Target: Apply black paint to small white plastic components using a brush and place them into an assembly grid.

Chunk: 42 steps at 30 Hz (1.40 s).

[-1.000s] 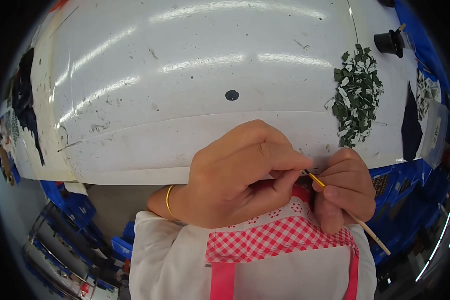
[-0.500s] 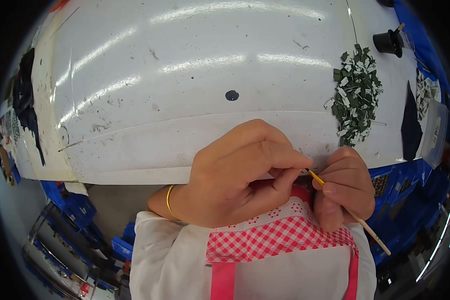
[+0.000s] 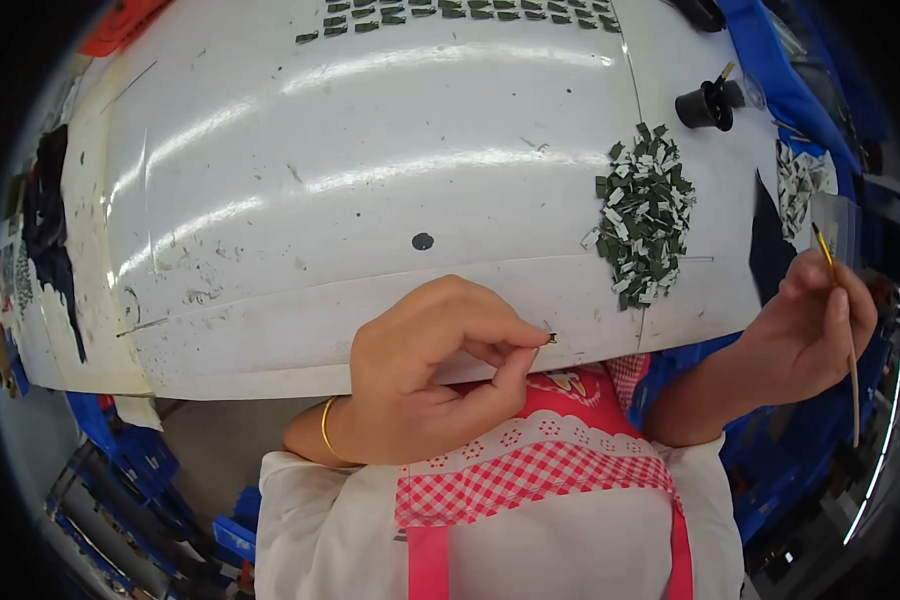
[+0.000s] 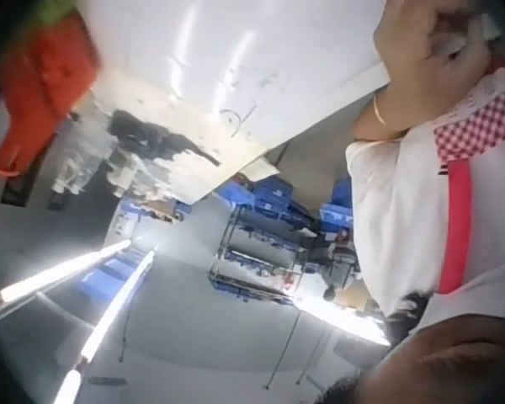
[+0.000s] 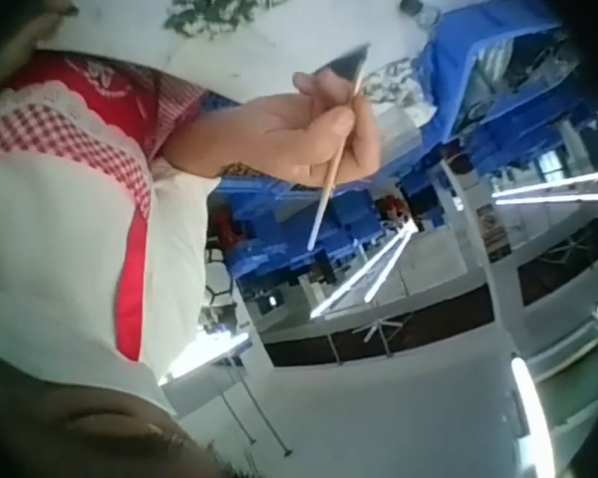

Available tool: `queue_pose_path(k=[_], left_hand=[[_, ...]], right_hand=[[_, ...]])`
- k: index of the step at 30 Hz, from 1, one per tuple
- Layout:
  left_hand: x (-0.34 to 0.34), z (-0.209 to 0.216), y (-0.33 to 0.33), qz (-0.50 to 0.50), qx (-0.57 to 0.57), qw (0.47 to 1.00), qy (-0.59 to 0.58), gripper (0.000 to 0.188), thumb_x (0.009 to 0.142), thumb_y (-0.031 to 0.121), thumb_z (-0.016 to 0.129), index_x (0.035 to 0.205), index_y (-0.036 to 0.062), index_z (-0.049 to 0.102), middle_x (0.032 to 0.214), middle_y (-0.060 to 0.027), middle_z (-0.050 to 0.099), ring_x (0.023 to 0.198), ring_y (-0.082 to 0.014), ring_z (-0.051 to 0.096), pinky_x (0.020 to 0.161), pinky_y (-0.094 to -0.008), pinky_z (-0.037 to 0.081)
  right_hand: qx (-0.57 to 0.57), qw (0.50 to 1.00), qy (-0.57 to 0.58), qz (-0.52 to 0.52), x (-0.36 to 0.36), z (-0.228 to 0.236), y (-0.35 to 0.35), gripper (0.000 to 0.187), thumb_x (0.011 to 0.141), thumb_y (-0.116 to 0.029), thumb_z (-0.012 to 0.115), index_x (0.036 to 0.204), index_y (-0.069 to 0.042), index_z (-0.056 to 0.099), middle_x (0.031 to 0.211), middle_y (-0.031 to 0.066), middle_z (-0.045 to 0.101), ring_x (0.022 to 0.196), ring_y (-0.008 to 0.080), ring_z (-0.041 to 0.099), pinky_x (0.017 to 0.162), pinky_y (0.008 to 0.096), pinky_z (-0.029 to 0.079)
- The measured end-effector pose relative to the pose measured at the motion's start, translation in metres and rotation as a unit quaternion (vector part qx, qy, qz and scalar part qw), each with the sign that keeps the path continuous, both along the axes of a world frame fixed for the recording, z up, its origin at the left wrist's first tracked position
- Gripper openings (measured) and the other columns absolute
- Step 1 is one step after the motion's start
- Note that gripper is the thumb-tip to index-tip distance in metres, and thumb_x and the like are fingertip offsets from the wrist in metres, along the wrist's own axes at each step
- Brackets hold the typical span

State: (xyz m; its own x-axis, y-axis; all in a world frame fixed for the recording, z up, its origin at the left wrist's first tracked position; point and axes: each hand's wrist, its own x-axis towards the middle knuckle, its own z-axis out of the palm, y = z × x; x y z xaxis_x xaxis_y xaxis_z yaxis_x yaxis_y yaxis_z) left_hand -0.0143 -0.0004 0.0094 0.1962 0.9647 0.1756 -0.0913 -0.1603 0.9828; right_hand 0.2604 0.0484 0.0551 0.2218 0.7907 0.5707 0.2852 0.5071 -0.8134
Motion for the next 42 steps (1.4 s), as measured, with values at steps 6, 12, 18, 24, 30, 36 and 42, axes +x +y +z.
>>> queue_pose_path(k=[6,12,18,24,30,36,42], left_hand=[[0.002,0.003,0.002,0.017,-0.017,1.0,-0.013,0.026,0.069,-0.016,0.064,0.09,-0.0012,0.066,0.086,-0.0078,0.061,0.065,-0.0122,0.056,0.057,-0.0183,0.047],[-0.001,0.004,-0.002,0.008,-0.019,1.0,0.015,0.025,0.072,-0.016,0.062,0.092,-0.0008,0.064,0.087,-0.0093,0.06,0.068,-0.0147,0.059,0.06,-0.0203,0.048],[0.002,0.003,-0.001,0.023,-0.014,1.0,0.009,0.026,0.07,-0.015,0.064,0.091,-0.001,0.066,0.086,-0.0076,0.061,0.066,-0.0125,0.055,0.057,-0.0194,0.047],[0.002,0.003,0.001,0.024,-0.004,1.0,0.013,0.026,0.069,-0.015,0.064,0.091,-0.001,0.067,0.085,-0.007,0.061,0.064,-0.0118,0.053,0.056,-0.0194,0.045],[0.0,0.003,0.001,0.008,0.002,1.0,0.024,0.026,0.071,-0.015,0.064,0.091,0.0003,0.065,0.087,-0.0083,0.06,0.067,-0.0132,0.056,0.06,-0.0192,0.046],[0.003,0.003,-0.001,0.034,0.007,0.999,0.018,0.026,0.068,-0.015,0.065,0.09,-0.0005,0.067,0.084,-0.0068,0.061,0.064,-0.0118,0.052,0.056,-0.0194,0.044],[0.003,0.0,0.002,0.033,0.004,0.999,-0.005,0.028,0.067,-0.016,0.063,0.09,-0.0007,0.066,0.085,-0.0081,0.061,0.065,-0.0125,0.055,0.057,-0.0195,0.045]], right_hand=[[-0.166,0.983,-0.072,0.012,-0.006,0.021,0.072,0.012,0.083,-0.004,0.056,0.087,0.001,0.066,0.068,0.0075,0.063,0.058,0.0106,0.053,0.054,0.0189,0.04],[-0.197,0.975,-0.104,0.018,-0.01,-0.003,0.087,0.012,0.083,-0.002,0.053,0.086,0.001,0.064,0.068,0.0046,0.058,0.061,0.0091,0.051,0.054,0.0186,0.037],[-0.214,0.966,-0.148,0.012,-0.008,-0.009,0.09,0.011,0.082,-0.002,0.053,0.085,-0.002,0.063,0.067,0.0025,0.056,0.062,0.0084,0.051,0.054,0.0183,0.037],[-0.207,0.966,-0.151,0.003,-0.007,-0.009,0.091,0.011,0.082,-0.002,0.053,0.085,-0.003,0.064,0.067,0.0019,0.056,0.063,0.0082,0.052,0.054,0.0181,0.037],[-0.205,0.963,-0.174,0.01,-0.007,-0.012,0.091,0.01,0.082,-0.003,0.054,0.084,-0.002,0.064,0.067,0.002,0.057,0.062,0.0081,0.052,0.053,0.0182,0.037],[-0.165,0.975,-0.149,-0.023,-0.012,-0.006,0.083,0.011,0.082,-0.003,0.054,0.084,-0.001,0.064,0.068,0.0039,0.059,0.059,0.0089,0.051,0.052,0.0186,0.037],[-0.031,0.998,0.017,-0.051,-0.016,0.006,0.016,0.017,0.081,-0.007,0.049,0.09,-0.001,0.062,0.071,0.0105,0.059,0.055,0.013,0.047,0.052,0.0232,0.037]])
